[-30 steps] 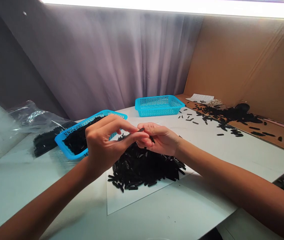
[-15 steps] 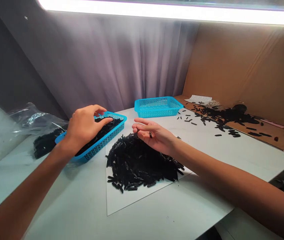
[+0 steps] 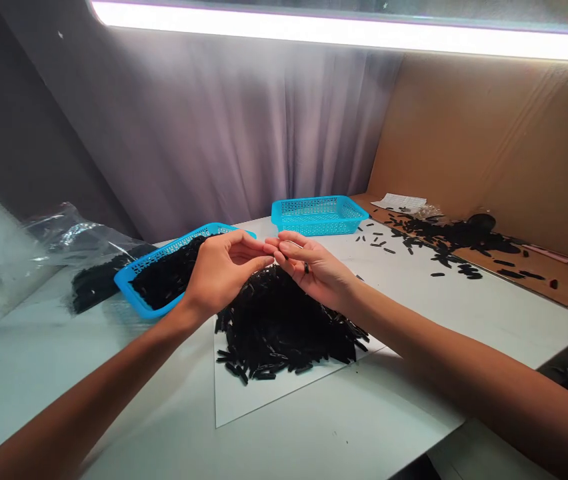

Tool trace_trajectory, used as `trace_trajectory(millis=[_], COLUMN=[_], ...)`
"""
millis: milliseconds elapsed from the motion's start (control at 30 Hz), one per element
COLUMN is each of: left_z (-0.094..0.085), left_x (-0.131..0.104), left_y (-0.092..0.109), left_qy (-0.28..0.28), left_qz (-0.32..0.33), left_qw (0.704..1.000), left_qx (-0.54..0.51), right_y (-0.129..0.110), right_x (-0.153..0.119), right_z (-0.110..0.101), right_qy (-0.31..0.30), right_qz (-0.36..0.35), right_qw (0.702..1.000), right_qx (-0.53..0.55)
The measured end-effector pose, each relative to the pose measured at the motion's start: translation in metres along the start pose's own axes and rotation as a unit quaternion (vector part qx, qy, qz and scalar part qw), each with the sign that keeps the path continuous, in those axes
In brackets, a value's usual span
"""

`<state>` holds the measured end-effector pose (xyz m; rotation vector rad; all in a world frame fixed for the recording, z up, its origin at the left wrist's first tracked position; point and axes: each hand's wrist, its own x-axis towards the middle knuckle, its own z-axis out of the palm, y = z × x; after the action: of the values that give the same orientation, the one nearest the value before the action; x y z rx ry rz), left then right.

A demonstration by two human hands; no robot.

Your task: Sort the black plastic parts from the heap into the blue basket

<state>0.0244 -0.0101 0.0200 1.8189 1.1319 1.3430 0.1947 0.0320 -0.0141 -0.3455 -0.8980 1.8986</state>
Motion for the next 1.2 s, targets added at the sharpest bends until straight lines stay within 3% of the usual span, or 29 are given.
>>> trace_trajectory(millis=[333, 467, 600, 733, 933, 1200], left_z=[-0.004, -0.005, -0.002, -0.001, -0.003, -0.003], left_x=[0.004, 0.003, 0.001, -0.001, -0.003, -0.005], left_y=[-0.007, -0.004, -0.001, 0.0, 0.002, 0.005], left_qy=[0.085, 0.082, 0.075, 0.077, 0.089, 0.049], left_qz=[0.065, 0.102, 0.116, 0.133, 0.178, 0.334], left_qw=[0.989, 0.983, 0.981, 0.978, 0.962, 0.907], left_qx=[0.104, 0.131, 0.136, 0.143, 0.187, 0.25], right_y=[-0.008, -0.01, -0.012, -0.014, -0.015, -0.014], right_x=[0.0, -0.001, -0.007, -0.01, -0.007, -0.007], right_z=[-0.005, -0.003, 0.006, 0.009, 0.004, 0.003], right_qy=[0.097, 0.039, -0.031, -0.045, -0.077, -0.119], right_qz=[-0.002, 0.035, -0.006, -0.022, 0.006, 0.054], right_qw=[0.99, 0.987, 0.976, 0.969, 0.978, 0.98], right_qx=[-0.1, -0.15, -0.216, -0.241, -0.194, -0.149])
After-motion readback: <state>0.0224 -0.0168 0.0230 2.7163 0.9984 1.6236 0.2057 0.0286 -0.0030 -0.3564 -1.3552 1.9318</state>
